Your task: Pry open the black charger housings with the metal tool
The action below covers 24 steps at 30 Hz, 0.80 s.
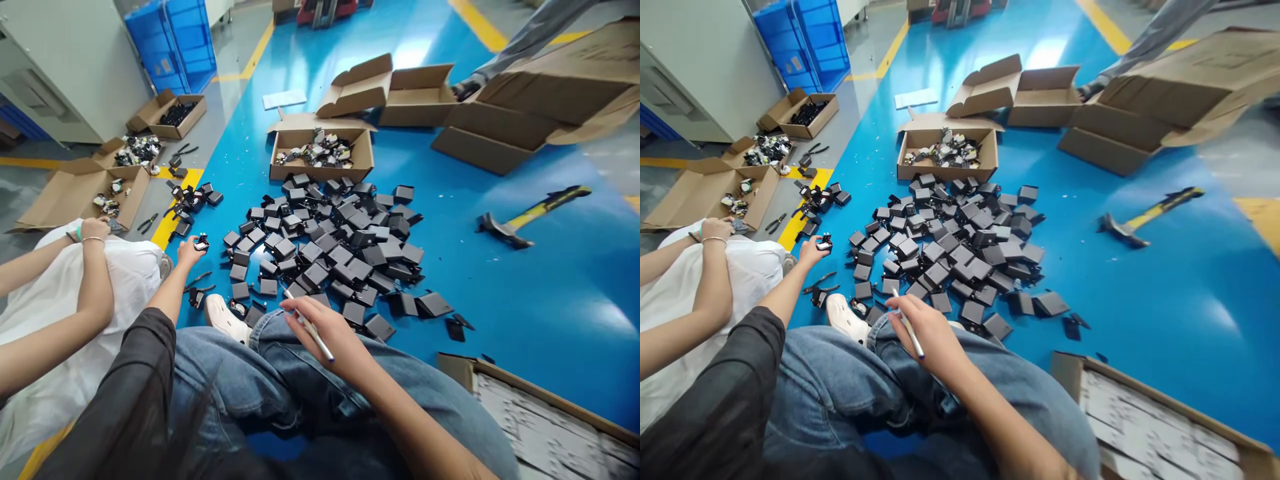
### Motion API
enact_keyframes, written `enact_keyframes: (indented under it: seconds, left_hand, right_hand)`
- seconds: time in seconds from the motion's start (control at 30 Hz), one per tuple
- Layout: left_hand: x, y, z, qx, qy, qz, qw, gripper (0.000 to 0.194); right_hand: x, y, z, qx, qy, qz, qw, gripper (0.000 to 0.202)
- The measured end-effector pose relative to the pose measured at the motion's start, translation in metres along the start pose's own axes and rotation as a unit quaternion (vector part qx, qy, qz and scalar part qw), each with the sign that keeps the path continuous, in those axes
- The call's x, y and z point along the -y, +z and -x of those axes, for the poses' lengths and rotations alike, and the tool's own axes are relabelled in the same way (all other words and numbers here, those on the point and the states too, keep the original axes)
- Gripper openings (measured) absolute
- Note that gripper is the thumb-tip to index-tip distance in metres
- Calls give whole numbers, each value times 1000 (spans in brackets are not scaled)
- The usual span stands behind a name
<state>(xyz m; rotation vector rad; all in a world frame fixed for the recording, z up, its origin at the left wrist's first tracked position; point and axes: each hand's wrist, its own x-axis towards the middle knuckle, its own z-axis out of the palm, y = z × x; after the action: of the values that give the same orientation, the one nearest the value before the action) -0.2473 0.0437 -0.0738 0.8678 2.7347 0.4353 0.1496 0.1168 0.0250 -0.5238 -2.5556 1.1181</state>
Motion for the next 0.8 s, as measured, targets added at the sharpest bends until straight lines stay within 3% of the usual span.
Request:
enact_keyframes:
  seconds: [0.07,0.17,0.3,0.4,0.47,0.57,0.7,0.8]
  left_hand:
    - [15,10,-22,-11,-23,0,1000,40]
    - [23,20,-61,-30,-41,3,999,43]
    - [15,31,-114,-62,-62,4,996,47]
    - [8,36,-140,-71,-66,2,995,56]
    - [2,40,-143,-79,-52,-2,995,64]
    - [-12,54,-130,-66,12,-6,998,69]
    - [-40,88,-105,69,108,1,992,66]
    - [-53,104,-94,134,118,2,984,51]
  right_hand:
    - [0,2,1,8,-11,14,1000,20]
    - [1,3,2,17,-19,32,999,19]
    - [1,4,0,26,3,58,998,19]
    - [0,6,-1,36,18,72,997,20]
    - [0,8,-2,39,19,79,996,21]
    - [0,9,-3,41,17,85,995,21]
    - [0,10,-5,45,4,92,995,20]
    - [-3,11,-5,58,4,101,993,19]
